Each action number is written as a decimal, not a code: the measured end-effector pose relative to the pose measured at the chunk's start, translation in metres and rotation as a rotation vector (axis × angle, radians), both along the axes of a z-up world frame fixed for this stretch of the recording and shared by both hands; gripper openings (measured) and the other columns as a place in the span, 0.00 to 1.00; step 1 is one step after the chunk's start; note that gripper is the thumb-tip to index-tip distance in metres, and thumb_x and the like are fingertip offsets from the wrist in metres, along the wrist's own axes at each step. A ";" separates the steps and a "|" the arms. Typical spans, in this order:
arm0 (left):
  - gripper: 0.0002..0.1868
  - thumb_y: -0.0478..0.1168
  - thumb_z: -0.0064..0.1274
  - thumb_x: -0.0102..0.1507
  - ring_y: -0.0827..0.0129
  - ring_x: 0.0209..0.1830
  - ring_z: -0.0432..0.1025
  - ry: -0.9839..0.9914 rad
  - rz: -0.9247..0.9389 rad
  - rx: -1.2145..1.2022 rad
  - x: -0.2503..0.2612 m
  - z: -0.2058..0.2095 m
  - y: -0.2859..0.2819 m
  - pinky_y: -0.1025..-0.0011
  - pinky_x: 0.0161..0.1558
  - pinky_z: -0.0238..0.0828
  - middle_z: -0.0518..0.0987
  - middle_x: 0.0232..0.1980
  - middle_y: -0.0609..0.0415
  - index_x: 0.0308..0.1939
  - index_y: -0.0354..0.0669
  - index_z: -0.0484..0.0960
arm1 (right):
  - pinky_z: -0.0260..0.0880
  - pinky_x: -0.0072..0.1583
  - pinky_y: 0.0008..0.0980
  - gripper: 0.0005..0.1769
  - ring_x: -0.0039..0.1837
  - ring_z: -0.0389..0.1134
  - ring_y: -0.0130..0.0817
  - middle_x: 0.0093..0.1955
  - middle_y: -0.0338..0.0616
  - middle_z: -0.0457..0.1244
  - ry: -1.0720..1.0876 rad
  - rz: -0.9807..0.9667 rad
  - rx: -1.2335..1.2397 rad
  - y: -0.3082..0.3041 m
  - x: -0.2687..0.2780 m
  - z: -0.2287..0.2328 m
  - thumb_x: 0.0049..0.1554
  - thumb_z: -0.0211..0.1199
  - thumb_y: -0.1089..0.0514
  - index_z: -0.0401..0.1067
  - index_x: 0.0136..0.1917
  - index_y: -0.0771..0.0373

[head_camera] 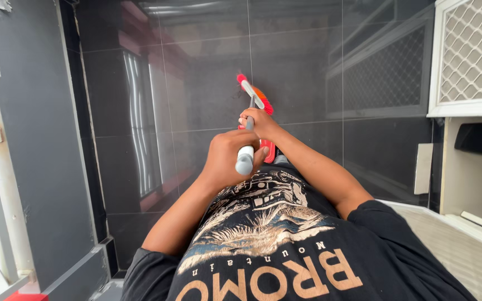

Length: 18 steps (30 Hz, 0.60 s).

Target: The person sweeps the tiled floor of a balcony using a broom and a dustpan, collecting debris and moving the items around the space.

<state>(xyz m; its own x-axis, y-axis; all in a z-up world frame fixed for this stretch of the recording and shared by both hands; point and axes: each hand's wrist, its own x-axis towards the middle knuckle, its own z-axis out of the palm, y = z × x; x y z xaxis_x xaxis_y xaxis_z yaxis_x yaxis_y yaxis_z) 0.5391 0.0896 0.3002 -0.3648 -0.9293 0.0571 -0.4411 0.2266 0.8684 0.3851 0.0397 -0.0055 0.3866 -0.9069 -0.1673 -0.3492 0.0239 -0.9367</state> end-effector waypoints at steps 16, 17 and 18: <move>0.07 0.38 0.60 0.62 0.54 0.60 0.78 0.287 -0.286 0.082 -0.029 -0.130 -0.012 0.61 0.55 0.75 0.81 0.37 0.49 0.35 0.39 0.80 | 0.68 0.54 0.50 0.21 0.58 0.63 0.62 0.51 0.66 0.63 0.401 -0.214 -0.412 -0.026 -0.137 -0.052 0.50 0.77 0.50 0.72 0.42 0.68; 0.07 0.38 0.60 0.62 0.54 0.60 0.78 0.283 -0.273 0.077 -0.032 -0.133 -0.009 0.61 0.55 0.75 0.81 0.37 0.49 0.35 0.39 0.80 | 0.68 0.54 0.50 0.18 0.56 0.64 0.59 0.46 0.60 0.64 0.466 -0.107 -0.361 -0.027 -0.139 -0.056 0.51 0.76 0.51 0.72 0.39 0.65; 0.06 0.36 0.60 0.60 0.53 0.56 0.78 0.291 -0.245 0.019 -0.035 -0.130 -0.003 0.60 0.55 0.73 0.81 0.36 0.49 0.33 0.39 0.79 | 0.68 0.54 0.49 0.17 0.54 0.65 0.56 0.42 0.54 0.65 0.530 0.001 -0.310 -0.028 -0.138 -0.059 0.52 0.76 0.52 0.72 0.35 0.62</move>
